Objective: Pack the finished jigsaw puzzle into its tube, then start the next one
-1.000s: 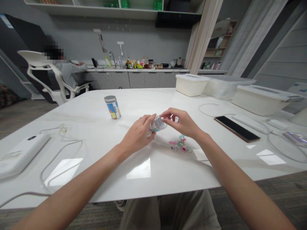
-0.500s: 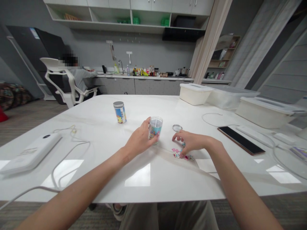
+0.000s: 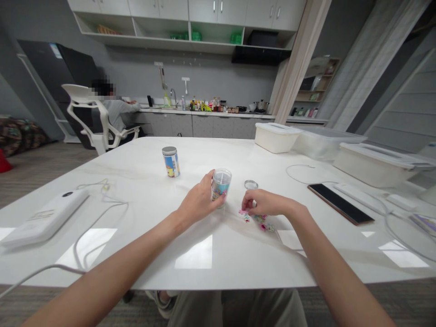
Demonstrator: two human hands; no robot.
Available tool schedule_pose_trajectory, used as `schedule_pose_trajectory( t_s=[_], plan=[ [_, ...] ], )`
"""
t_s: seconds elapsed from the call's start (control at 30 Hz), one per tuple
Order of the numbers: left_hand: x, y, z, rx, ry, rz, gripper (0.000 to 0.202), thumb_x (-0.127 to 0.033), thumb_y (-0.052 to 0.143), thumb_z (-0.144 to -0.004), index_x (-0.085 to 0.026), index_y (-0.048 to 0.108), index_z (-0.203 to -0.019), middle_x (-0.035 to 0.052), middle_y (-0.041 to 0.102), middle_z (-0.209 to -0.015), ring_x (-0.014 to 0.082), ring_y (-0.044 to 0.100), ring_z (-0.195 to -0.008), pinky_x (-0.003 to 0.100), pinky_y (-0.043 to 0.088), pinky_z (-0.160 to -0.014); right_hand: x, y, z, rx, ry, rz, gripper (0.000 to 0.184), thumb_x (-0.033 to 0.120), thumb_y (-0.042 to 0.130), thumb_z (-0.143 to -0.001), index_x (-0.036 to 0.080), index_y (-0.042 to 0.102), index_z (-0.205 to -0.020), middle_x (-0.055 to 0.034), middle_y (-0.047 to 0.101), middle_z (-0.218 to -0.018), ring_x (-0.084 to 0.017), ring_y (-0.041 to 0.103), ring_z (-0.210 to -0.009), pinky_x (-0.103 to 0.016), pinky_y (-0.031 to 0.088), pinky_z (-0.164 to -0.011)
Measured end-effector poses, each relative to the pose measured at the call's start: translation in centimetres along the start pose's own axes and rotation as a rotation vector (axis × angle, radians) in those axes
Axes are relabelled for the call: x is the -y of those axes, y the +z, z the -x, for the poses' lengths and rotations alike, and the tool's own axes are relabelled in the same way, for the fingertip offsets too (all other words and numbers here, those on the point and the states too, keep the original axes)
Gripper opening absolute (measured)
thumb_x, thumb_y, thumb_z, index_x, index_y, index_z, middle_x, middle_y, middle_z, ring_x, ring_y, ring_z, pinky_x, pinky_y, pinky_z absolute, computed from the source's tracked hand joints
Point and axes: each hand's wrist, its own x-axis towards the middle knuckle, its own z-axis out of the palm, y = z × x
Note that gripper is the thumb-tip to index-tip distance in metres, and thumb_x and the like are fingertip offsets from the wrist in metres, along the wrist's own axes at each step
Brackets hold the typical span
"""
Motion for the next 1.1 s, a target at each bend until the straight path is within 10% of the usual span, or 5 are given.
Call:
schedule_pose_trajectory(
  t_s=[1.1],
  plan=[
    [0.14,0.11,-0.02,-0.016,0.005,-0.029,0.067,-0.035,0.060,-0.083,-0.016,0.029,-0.138,0.0140,0.058,-0.123,0.0288,0.061,-0.111,0.040,0.053,-0.087,-0.09,0.68,-0.38,0.068,-0.001,-0.094,0.026,0.037,0.072,-0.069,0.019,0.062,-0.086,-0.0024,0.064,-0.080,-0.015,0.056,-0.069,-0.026,0.044,-0.059]
  ],
)
